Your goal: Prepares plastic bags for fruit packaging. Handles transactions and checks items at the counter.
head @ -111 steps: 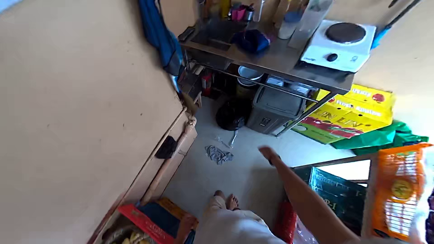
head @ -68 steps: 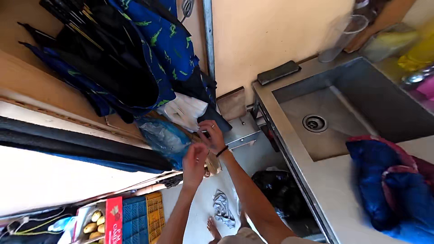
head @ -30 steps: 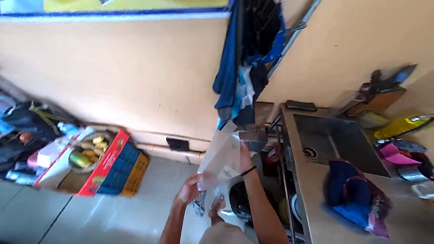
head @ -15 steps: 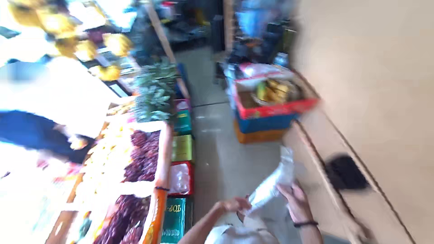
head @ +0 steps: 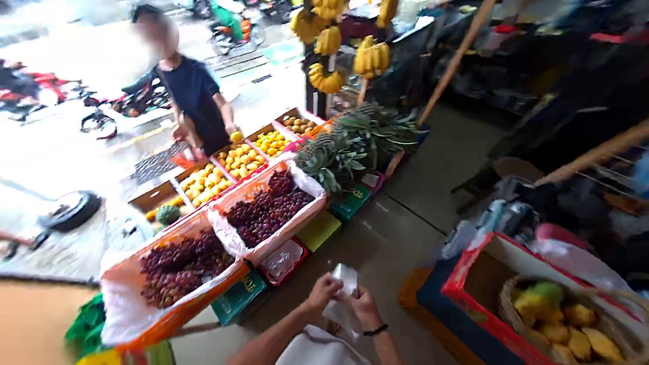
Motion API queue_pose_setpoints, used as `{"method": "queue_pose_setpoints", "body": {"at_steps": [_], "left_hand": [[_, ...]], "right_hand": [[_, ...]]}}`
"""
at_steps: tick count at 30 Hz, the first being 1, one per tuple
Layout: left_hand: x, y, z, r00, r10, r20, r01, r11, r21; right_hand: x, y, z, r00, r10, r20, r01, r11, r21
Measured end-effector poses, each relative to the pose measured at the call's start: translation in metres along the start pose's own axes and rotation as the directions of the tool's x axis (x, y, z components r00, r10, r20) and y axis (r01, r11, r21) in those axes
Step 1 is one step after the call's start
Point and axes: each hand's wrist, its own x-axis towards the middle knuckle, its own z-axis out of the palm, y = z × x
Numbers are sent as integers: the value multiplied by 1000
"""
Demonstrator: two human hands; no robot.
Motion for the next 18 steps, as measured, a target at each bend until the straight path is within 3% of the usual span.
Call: {"method": "queue_pose_setpoints", "body": {"at_steps": [2,4,7,9,10,12,13,14,16,18], "left_hand": [[15,36,-8,983,81,-167,-98,991,-93],[29,74,-15,938,180,-298,-232,961,-149],[44,108,-43,833,345,-433,-390,921,-17],[51,123,-69,756,391,-525,-444,896,27],[54,131,-82,734,390,-555,-465,885,7],[58,145,-99,723,379,-577,-469,883,-8],[64,151,-107,726,374,-577,-453,891,9],[71,157,-115,729,372,-575,-433,901,34],[86,172,-133,752,379,-539,-395,914,92],[101,192,-150,780,390,-490,-390,915,106]], "right_hand": [[42,-24,5,989,-36,147,20,994,108],[80,-55,14,975,-98,200,61,981,183],[126,-94,26,948,-169,268,50,915,400],[162,-109,29,937,-139,322,-12,904,427],[181,-114,30,934,-95,344,-37,934,356],[210,-126,30,927,30,373,-4,998,-70],[220,-135,32,928,35,371,94,942,-322],[230,-145,37,928,-56,369,240,846,-476],[252,-173,63,825,-304,476,531,705,-470],[288,-208,105,604,-287,743,656,708,-260]]}}
